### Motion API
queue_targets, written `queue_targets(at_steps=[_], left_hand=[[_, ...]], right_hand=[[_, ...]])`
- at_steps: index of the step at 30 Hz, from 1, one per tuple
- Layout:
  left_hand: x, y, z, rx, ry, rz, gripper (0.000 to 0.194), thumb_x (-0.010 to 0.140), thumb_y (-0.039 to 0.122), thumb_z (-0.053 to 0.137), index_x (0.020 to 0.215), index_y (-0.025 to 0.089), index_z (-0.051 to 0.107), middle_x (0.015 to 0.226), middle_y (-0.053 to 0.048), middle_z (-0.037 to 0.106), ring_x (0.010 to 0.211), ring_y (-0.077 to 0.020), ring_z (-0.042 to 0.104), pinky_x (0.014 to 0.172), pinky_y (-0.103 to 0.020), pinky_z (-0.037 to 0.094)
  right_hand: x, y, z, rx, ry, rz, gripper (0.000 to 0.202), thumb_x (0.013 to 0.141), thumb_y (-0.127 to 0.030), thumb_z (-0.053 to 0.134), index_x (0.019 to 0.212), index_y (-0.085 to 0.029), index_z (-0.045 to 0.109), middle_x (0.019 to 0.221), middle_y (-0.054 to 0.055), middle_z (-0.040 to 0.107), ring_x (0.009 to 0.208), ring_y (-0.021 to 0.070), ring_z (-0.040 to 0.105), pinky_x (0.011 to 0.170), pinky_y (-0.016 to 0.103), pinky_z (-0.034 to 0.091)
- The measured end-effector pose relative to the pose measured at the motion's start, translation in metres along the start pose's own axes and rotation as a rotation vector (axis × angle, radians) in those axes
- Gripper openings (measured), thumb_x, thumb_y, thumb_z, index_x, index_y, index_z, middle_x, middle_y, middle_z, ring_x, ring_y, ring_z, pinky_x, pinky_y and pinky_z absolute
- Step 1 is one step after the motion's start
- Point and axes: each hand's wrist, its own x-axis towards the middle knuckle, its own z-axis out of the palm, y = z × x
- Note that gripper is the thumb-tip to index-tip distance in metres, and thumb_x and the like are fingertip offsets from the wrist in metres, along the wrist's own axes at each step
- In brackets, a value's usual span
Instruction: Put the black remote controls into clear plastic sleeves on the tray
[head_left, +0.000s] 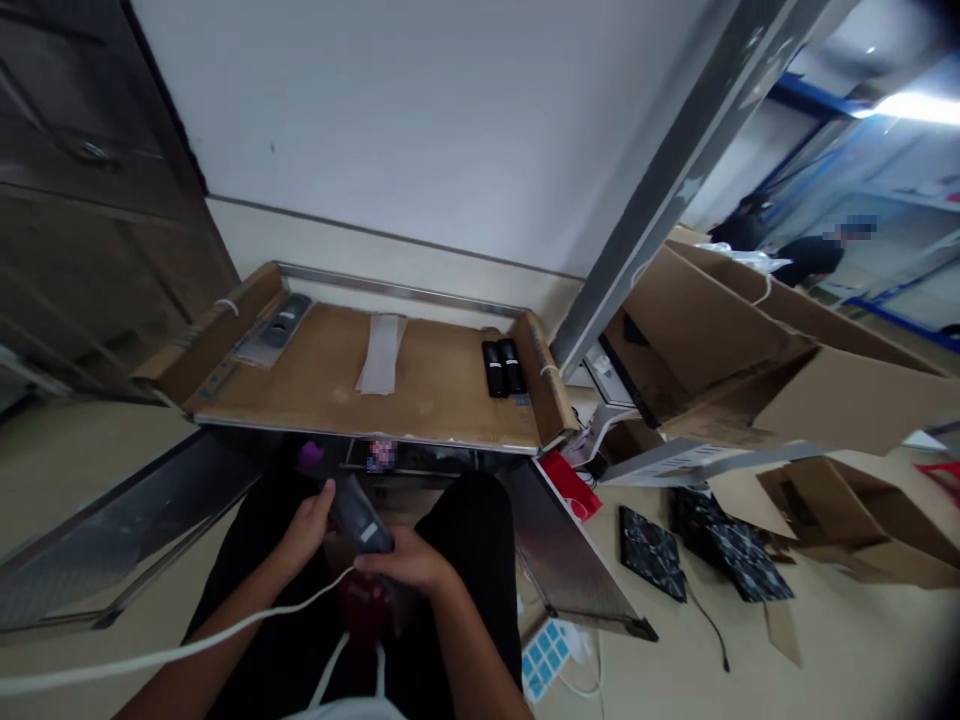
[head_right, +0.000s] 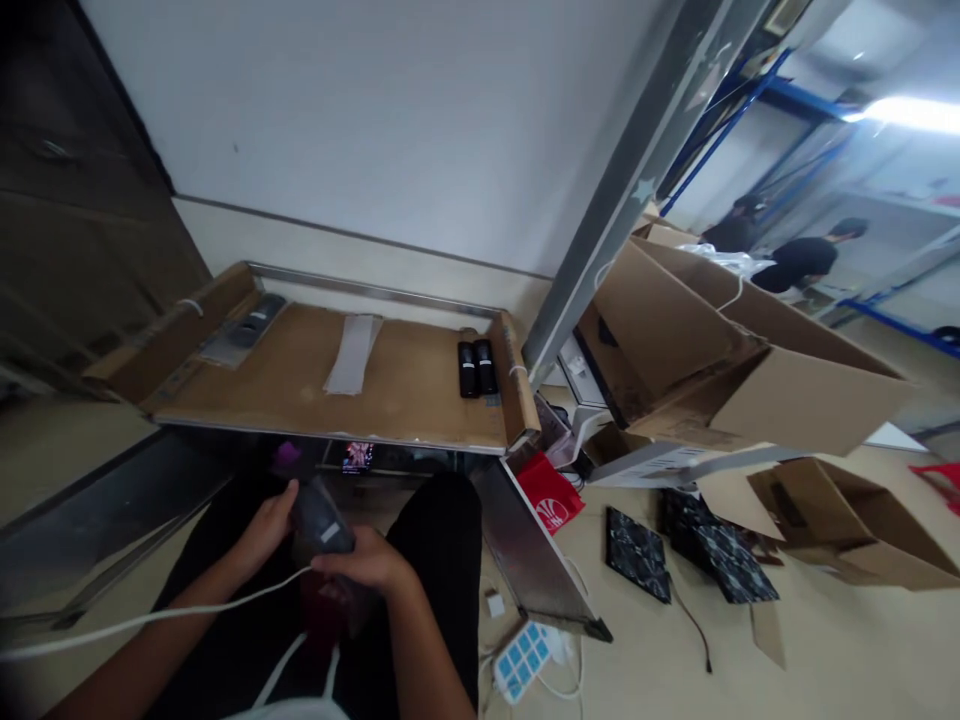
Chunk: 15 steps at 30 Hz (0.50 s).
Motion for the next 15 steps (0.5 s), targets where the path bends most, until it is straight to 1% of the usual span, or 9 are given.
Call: queue_targets(at_steps=[1,3,5,8,10,12,14,15], left_hand=[[-0.008,0.004,-0.006,0.052,-0.033,0.058,0.074,0.071,0.091,0.049,0.058,0.019,0.059,0.056,-0.008,0.063,0.057,-0.0234,0.061,0.057,-0.033,0.048],[-0.025,0.02,-0.017,0.181,-0.062,0.19,0.072,0.081,0.086,0.041,0.055,0.021,0.056,0.052,-0.006,0.059,0.053,-0.0224,0.058,0.055,-0.032,0.045],[-0.041,0.043,-0.025,0.313,-0.042,0.311,0.068,0.088,0.078,0.037,0.054,0.022,0.054,0.048,-0.005,0.056,0.049,-0.0212,0.055,0.053,-0.031,0.042],[-0.06,0.082,-0.037,0.436,-0.033,0.45,0.061,0.095,0.066,0.036,0.057,0.023,0.056,0.05,-0.004,0.057,0.048,-0.02,0.056,0.053,-0.03,0.043],[-0.067,0.105,-0.047,0.466,-0.033,0.484,0.059,0.096,0.063,0.035,0.059,0.022,0.058,0.05,-0.003,0.057,0.047,-0.0193,0.056,0.053,-0.029,0.044],[-0.069,0.124,-0.06,0.461,-0.072,0.476,0.06,0.095,0.065,0.037,0.064,0.021,0.063,0.054,-0.003,0.061,0.05,-0.0192,0.059,0.053,-0.028,0.046],[-0.069,0.137,-0.074,0.463,-0.124,0.472,0.056,0.092,0.068,0.044,0.076,0.021,0.071,0.068,-0.004,0.07,0.06,-0.0201,0.065,0.057,-0.027,0.05],[-0.069,0.142,-0.079,0.484,-0.127,0.487,0.053,0.089,0.068,0.05,0.081,0.021,0.074,0.076,-0.004,0.074,0.066,-0.0204,0.067,0.06,-0.026,0.052]], right_hand=[[-0.007,0.001,0.006,0.011,-0.014,-0.003,0.07,0.054,-0.059,0.092,0.101,-0.013,0.067,0.071,0.0,0.068,0.052,0.0128,0.061,0.053,0.025,0.051],[-0.022,-0.002,0.016,0.023,-0.025,-0.003,0.077,0.05,-0.058,0.094,0.107,-0.014,0.066,0.073,0.0,0.069,0.056,0.0131,0.063,0.057,0.026,0.052],[-0.035,-0.009,0.025,0.036,-0.024,-0.01,0.079,0.047,-0.056,0.095,0.107,-0.014,0.066,0.074,0.0,0.068,0.059,0.0133,0.064,0.059,0.026,0.052],[-0.045,-0.023,0.036,0.073,-0.036,-0.05,0.075,0.046,-0.055,0.095,0.102,-0.015,0.065,0.076,0.0,0.067,0.061,0.0135,0.063,0.06,0.026,0.053],[-0.046,-0.03,0.042,0.087,-0.04,-0.071,0.074,0.046,-0.056,0.095,0.1,-0.016,0.064,0.075,-0.001,0.066,0.061,0.0134,0.062,0.06,0.027,0.053],[-0.044,-0.035,0.048,0.071,-0.025,-0.113,0.072,0.048,-0.057,0.094,0.099,-0.016,0.064,0.073,-0.002,0.065,0.061,0.0129,0.061,0.06,0.026,0.051],[-0.041,-0.037,0.054,0.019,0.007,-0.204,0.065,0.055,-0.055,0.092,0.098,-0.016,0.064,0.074,-0.002,0.064,0.062,0.0122,0.06,0.06,0.024,0.049],[-0.04,-0.038,0.056,-0.021,0.034,-0.254,0.059,0.058,-0.052,0.091,0.097,-0.016,0.065,0.075,-0.003,0.064,0.064,0.0118,0.059,0.06,0.023,0.047]])
